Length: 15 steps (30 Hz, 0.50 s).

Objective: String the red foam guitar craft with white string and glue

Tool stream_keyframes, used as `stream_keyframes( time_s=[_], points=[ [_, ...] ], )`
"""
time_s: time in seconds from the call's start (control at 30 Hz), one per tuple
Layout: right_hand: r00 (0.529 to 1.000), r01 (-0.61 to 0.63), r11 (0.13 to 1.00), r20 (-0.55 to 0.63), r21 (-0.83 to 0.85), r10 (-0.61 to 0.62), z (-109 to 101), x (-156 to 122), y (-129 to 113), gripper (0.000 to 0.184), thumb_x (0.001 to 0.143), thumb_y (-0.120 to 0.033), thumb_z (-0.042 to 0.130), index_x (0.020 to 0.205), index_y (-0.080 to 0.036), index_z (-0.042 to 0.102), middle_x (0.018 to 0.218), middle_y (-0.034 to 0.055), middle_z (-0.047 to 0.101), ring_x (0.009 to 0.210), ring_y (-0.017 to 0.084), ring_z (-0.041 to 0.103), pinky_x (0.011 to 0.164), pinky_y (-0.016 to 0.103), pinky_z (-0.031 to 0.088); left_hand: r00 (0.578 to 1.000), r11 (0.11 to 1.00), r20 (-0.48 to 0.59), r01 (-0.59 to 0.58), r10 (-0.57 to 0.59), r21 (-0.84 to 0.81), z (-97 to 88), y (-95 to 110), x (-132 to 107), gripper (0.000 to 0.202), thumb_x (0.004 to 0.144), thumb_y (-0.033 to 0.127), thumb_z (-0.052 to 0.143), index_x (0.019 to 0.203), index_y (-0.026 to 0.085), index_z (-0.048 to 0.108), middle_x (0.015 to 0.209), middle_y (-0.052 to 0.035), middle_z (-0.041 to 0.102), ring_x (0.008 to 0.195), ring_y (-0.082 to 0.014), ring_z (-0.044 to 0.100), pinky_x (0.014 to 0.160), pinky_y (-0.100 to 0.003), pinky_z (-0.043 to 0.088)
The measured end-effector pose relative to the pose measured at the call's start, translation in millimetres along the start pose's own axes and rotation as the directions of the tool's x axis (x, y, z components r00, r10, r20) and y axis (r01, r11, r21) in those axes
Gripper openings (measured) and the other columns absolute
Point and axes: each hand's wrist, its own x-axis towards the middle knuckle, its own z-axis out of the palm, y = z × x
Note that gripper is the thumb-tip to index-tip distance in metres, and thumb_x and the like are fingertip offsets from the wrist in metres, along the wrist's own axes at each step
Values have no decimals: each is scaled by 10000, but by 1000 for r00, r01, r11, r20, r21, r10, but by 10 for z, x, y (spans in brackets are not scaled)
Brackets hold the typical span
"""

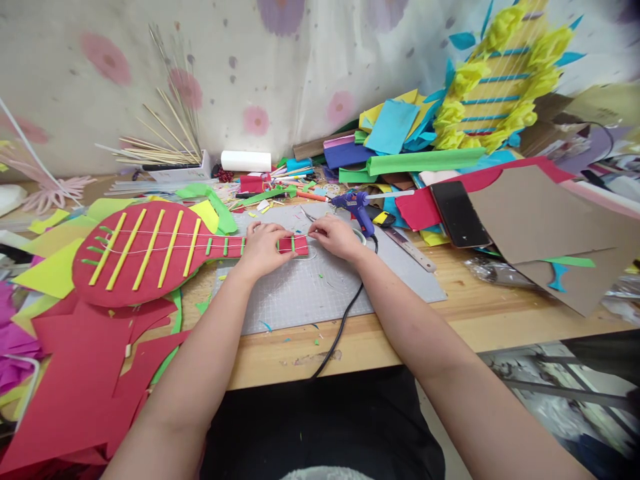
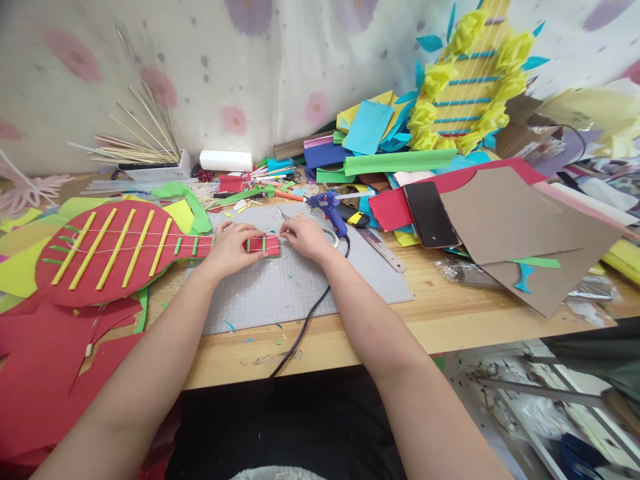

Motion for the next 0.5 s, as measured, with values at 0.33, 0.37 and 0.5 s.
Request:
stream_keyframes(
  time_s=[0.33, 0.37, 0.5],
  points=[
    [1000, 22, 1000, -4, 14, -22, -23, -1, -9, 111, 813, -182, 563, 805, -192, 673, 816, 53, 653, 852, 186, 542, 780, 307, 393, 1000, 1000, 28, 1, 0, -29, 33, -14, 11, 419, 724, 448, 648, 1090, 245, 654, 1133, -56, 604, 1104, -247, 502, 1003, -414, 313],
    [1000, 23, 1000, -5, 18, -23, -24, -2, -7, 111, 812, -184, 563, 803, -193, 673, 812, 52, 651, 849, 186, 541, 779, 307, 393, 1000, 1000, 26, 1, -1, -28, 35, -14, 11, 425, 721, 445, 651, 1092, 238, 655, 1141, -61, 593, 1107, -249, 494, 984, -402, 333],
    [1000, 23, 999, -17, 31, -23, -22, -5, 5, 128, 817, -186, 541, 802, -196, 668, 802, 47, 645, 831, 182, 536, 775, 309, 392, 999, 1000, 31, 18, -18, -18, 36, -12, 9, 424, 722, 442, 657, 1092, 238, 655, 1119, -64, 581, 1090, -250, 487, 967, -401, 344]
  ],
)
